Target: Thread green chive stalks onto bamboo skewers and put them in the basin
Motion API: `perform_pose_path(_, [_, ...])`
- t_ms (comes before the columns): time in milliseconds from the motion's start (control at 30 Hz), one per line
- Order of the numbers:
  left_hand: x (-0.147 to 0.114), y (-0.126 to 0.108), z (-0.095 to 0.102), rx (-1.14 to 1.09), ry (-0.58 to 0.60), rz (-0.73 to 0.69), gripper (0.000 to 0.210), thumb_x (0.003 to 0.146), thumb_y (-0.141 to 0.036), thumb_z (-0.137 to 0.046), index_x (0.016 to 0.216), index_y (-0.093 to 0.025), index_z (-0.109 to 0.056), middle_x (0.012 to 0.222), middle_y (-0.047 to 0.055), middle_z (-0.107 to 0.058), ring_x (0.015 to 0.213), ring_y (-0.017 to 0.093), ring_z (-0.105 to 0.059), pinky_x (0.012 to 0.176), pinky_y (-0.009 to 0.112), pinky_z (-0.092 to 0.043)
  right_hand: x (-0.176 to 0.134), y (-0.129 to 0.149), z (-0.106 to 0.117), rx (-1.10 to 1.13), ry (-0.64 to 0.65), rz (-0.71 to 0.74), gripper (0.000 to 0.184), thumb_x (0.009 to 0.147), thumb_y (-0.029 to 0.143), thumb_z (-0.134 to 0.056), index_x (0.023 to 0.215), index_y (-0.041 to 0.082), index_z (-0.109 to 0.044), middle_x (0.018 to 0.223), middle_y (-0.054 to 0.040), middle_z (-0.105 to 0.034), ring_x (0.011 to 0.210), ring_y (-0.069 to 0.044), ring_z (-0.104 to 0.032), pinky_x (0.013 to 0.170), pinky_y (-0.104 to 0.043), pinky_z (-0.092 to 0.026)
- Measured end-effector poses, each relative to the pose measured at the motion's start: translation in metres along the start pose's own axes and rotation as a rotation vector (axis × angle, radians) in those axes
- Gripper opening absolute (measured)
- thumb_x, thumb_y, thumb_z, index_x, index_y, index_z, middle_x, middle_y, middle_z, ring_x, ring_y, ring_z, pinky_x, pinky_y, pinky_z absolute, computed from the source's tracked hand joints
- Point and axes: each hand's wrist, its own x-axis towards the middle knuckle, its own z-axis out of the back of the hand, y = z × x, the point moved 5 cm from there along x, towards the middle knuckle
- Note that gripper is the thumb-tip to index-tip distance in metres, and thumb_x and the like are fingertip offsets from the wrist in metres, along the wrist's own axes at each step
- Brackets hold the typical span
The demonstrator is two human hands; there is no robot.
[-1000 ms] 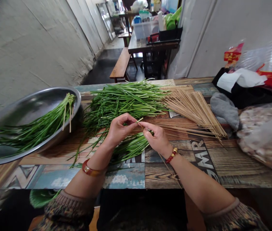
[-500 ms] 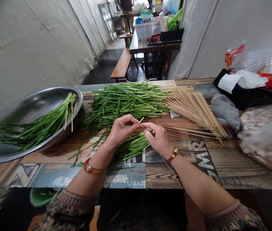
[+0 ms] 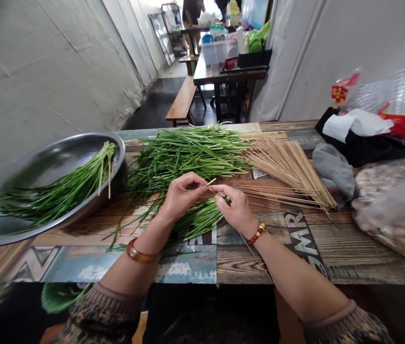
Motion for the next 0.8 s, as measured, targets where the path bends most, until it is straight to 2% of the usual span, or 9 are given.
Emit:
perform_pose_path(300, [0.0012,0.0000,0.0008,0.001,0.005,-0.012,0.008,0.074,-0.023,-0.070,0.070,-0.016,-0.071,0.070,0.003,-0.063,0.066,0.012,-0.054,0.061,0.024,-0.040,-0.0004,-0.0022,-0.0009,0.053,0.001,0.017,0.032,0.082,0.019,-0.052,0.107,0.021,-0.072,0.107,-0.0047,-0.074,0.097,-0.020,-0.069,0.089,-0.034,-0.054])
perform_pose_path(533, [0.0012,-0.0014,0.0009,0.034,0.001,-0.061,0.006,0.075,-0.018,-0.069,0.069,-0.016,-0.071,0.070,0.003,-0.063,0.067,0.012,-0.055,0.061,0.024,-0.041,-0.0002,-0.0022,-0.0009,0.048,0.011,0.022,0.033,0.083,0.018,-0.051,0.107,0.020,-0.072,0.108,-0.0051,-0.073,0.099,-0.019,-0.069,0.091,-0.033,-0.053])
perform_pose_path(800, [0.0011,-0.0035,0.0010,0.088,0.003,-0.135,0.006,0.075,-0.015,-0.069,0.069,-0.016,-0.071,0.068,0.001,-0.063,0.065,0.011,-0.055,0.059,0.023,-0.041,0.0006,-0.0016,0.0004,0.029,-0.001,-0.002,0.027,0.082,0.020,-0.053,0.100,0.020,-0.072,0.101,-0.0050,-0.075,0.092,-0.020,-0.070,0.086,-0.033,-0.053])
